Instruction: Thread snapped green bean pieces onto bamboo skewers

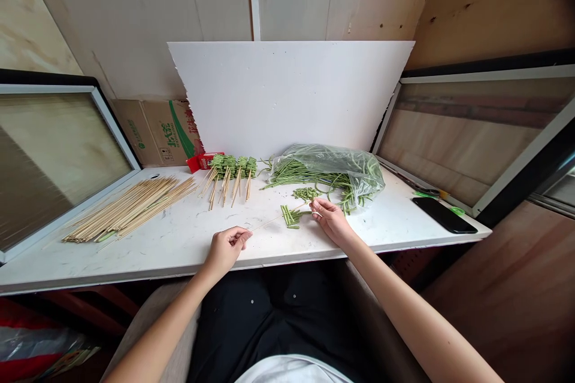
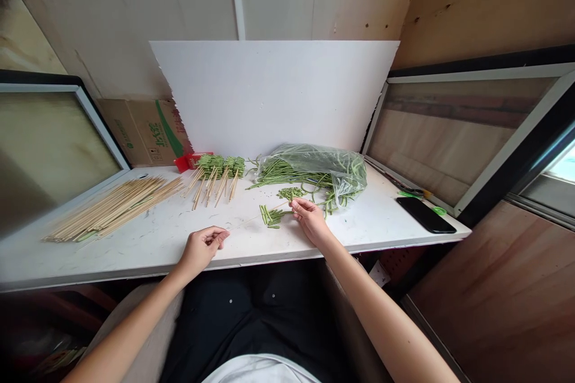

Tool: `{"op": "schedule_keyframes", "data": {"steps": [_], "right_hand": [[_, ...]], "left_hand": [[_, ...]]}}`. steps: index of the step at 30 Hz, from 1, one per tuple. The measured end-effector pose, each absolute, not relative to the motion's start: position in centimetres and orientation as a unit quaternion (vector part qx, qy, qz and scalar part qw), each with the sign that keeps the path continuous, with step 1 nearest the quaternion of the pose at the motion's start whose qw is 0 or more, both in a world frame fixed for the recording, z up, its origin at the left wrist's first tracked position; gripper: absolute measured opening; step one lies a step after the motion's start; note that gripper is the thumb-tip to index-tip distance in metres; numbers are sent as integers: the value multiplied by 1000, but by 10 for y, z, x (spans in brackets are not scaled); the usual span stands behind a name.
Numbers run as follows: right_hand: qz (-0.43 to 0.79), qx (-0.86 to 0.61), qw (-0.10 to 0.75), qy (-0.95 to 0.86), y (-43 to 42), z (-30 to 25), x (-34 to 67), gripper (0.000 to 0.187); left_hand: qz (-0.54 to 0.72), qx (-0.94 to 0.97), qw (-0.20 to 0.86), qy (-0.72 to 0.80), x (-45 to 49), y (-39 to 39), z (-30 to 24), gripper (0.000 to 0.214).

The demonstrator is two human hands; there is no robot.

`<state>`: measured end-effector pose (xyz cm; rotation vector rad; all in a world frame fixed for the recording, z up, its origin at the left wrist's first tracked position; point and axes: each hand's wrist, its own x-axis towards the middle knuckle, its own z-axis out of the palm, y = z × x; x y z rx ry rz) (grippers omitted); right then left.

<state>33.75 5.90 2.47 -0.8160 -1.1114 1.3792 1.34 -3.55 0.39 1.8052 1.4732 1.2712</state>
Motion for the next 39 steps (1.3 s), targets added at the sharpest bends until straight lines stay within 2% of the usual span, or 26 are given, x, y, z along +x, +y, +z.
{"op": "schedule_keyframes", "data": {"steps": [29, 39], "right_hand": [[592, -370, 570, -434, 60, 22, 336, 34], [557, -372, 563, -484, 60, 22, 337, 41]], "left_hand": [[451, 685, 185, 541, 12, -35, 1, 35], [458, 679, 194, 539, 13, -35, 2, 35]]}}
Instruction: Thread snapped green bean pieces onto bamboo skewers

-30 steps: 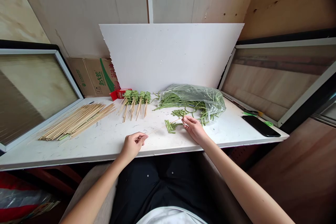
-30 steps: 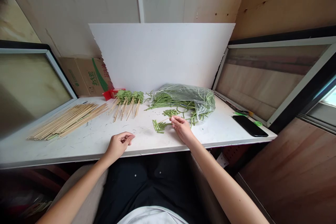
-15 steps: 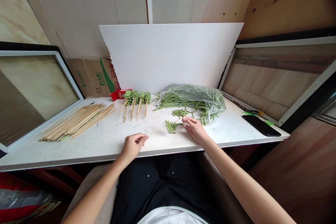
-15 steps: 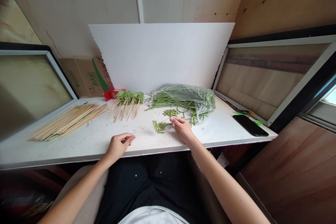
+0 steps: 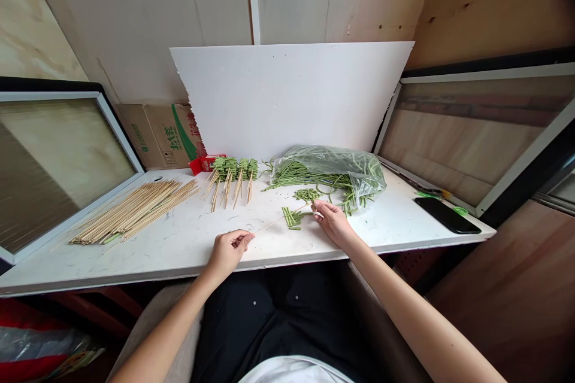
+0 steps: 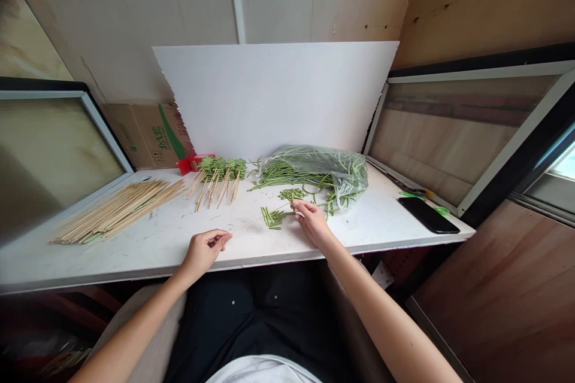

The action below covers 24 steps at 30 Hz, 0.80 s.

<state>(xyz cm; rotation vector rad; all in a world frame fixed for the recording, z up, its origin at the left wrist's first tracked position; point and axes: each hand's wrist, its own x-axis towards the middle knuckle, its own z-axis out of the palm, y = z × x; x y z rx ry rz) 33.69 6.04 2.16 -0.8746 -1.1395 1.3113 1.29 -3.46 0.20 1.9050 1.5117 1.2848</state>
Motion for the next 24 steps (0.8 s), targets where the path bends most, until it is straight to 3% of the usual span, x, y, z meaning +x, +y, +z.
{"op": "schedule_keyframes", "data": {"steps": [24], "right_hand": [[545, -380, 580, -472, 60, 21, 333, 37]], "left_hand": [[451, 686, 185, 541, 12, -35, -1, 34]]}}
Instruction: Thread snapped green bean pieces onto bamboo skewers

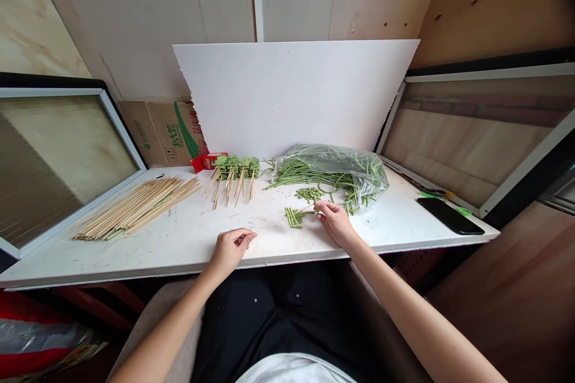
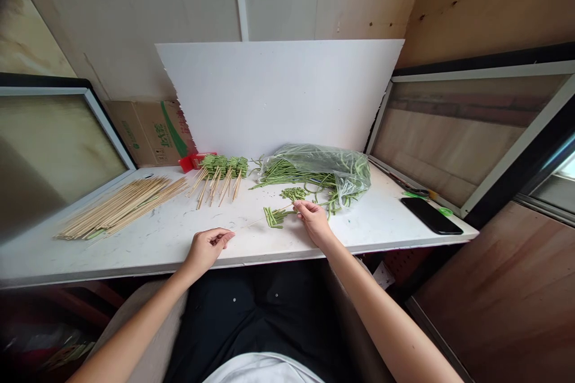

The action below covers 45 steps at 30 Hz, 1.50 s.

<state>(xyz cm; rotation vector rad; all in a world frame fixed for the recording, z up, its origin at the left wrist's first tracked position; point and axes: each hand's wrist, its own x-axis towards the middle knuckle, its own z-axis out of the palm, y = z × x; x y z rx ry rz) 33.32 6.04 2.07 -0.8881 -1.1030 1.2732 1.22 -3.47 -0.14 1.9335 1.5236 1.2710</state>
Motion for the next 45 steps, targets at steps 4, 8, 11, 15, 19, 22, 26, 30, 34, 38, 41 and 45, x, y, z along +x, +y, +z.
{"op": "schedule_keyframes", "data": {"steps": [4, 8, 11, 15, 19, 22, 26, 30, 34, 38, 41, 45], "right_hand": [[522, -388, 583, -487, 62, 16, 332, 36], [504, -398, 587, -494, 60, 12, 329, 38], [486, -404, 596, -496, 57, 12, 325, 39], [470, -412, 603, -495, 53, 13, 322, 42], [460, -414, 605, -501, 53, 14, 322, 43], [463, -412, 606, -500, 54, 13, 323, 41], [459, -409, 602, -510, 51, 15, 321, 38], [459, -390, 570, -559, 42, 15, 312, 34], [469, -390, 564, -557, 38, 12, 304, 36], [468, -388, 563, -560, 39, 12, 303, 38], [469, -383, 558, -567, 37, 14, 302, 39], [483, -366, 544, -580, 31, 22, 300, 38]], "left_hand": [[454, 686, 183, 539, 12, -34, -2, 33], [456, 685, 181, 538, 11, -34, -2, 32], [456, 686, 183, 537, 10, -34, -2, 33], [458, 686, 180, 537, 11, -35, -1, 33], [459, 686, 177, 536, 11, -35, -1, 34], [459, 684, 179, 538, 11, -34, -2, 33], [458, 685, 180, 538, 11, -33, -3, 32], [451, 694, 186, 530, 12, -34, -2, 33], [453, 692, 186, 530, 12, -35, -2, 33], [456, 694, 187, 525, 11, -34, -4, 33], [458, 695, 188, 521, 10, -34, -5, 34], [457, 697, 193, 517, 11, -34, -4, 33]]}}
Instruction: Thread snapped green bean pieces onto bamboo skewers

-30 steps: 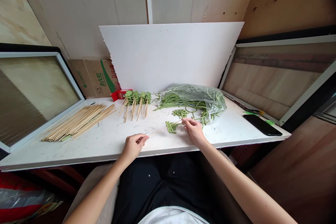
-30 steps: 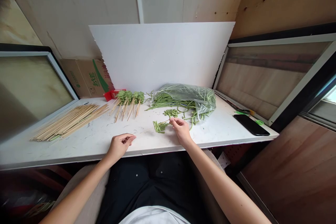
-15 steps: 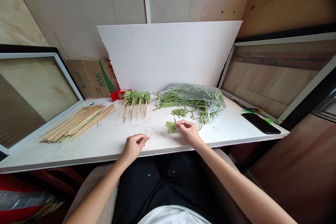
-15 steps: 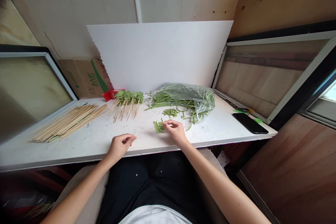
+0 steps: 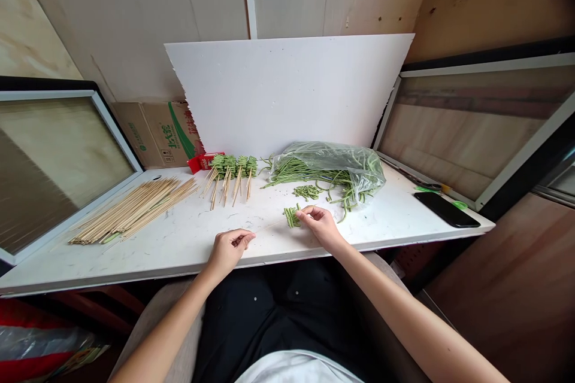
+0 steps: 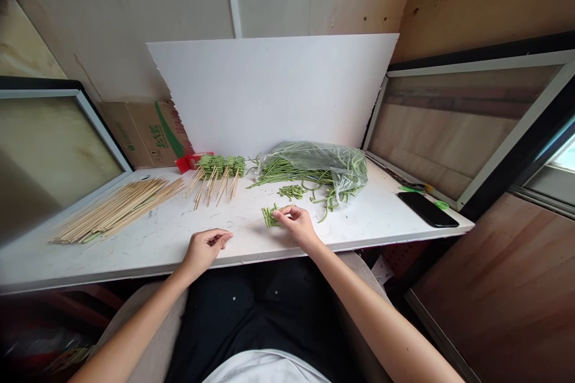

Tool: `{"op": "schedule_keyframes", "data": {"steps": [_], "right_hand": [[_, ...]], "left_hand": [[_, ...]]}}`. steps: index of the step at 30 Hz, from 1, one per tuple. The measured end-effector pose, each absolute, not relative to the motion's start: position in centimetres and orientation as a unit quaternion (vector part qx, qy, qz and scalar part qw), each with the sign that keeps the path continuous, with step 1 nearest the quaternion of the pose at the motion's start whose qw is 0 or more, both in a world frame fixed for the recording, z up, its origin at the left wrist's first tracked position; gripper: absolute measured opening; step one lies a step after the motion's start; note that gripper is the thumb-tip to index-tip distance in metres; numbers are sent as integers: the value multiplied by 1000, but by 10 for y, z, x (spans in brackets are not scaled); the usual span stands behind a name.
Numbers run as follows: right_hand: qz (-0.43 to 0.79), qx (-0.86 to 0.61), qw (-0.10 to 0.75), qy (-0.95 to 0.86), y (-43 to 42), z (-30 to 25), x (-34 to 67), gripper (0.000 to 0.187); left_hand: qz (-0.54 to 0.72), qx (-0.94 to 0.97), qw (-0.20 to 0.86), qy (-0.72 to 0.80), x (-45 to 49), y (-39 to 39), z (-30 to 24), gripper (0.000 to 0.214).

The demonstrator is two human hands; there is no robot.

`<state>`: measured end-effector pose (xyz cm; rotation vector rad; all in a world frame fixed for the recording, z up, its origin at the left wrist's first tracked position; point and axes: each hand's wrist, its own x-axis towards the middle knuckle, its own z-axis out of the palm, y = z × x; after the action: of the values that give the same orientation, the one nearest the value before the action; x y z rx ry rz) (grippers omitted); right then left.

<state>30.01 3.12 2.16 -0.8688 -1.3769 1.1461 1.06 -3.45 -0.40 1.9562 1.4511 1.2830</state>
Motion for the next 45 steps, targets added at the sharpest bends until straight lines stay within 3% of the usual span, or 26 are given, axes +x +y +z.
{"op": "schedule_keyframes", "data": {"steps": [15, 28, 37, 41, 45], "right_hand": [[539, -359, 542, -535, 41, 11, 303, 36], [491, -382, 531, -576, 35, 13, 298, 38], [487, -391, 514, -588, 37, 22, 306, 41], [358, -437, 504, -653, 44, 31, 323, 41], [178, -411, 409, -795, 40, 35, 326, 29]], "left_hand": [[477, 674, 221, 520, 14, -36, 0, 32], [454, 693, 190, 527, 12, -36, -2, 34], [488, 660, 227, 524, 17, -38, 5, 33], [500, 638, 216, 544, 17, -36, 4, 36], [505, 636, 197, 549, 15, -33, -1, 37]]}}
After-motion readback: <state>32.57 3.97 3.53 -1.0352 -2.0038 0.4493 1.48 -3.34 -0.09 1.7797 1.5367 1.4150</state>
